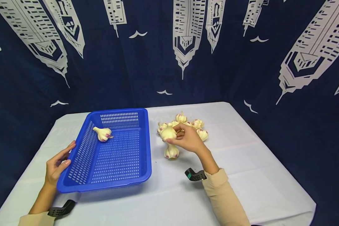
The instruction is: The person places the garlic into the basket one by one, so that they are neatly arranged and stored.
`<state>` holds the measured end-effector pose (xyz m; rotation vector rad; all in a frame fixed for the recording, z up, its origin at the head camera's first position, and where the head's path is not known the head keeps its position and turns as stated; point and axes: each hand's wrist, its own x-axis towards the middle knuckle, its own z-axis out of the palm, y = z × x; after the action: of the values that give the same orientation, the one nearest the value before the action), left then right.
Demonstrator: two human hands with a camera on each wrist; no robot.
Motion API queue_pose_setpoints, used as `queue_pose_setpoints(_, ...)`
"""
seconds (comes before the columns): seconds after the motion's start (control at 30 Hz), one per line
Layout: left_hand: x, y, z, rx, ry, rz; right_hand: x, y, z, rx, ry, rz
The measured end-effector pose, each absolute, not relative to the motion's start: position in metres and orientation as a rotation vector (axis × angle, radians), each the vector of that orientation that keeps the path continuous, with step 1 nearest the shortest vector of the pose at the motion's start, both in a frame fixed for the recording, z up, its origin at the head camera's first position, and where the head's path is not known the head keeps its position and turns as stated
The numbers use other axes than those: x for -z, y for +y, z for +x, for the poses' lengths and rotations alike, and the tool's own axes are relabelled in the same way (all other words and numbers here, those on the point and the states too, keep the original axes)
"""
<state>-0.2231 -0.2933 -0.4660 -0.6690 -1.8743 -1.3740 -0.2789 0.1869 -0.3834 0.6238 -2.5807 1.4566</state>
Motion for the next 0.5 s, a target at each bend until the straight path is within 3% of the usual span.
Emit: queue_pose_setpoints(0.5, 0.467, -0.293, -0.224, 1.389, -1.868, -0.674, 0.377, 0.169, -0.282, -1.443, -2.529, 0.708)
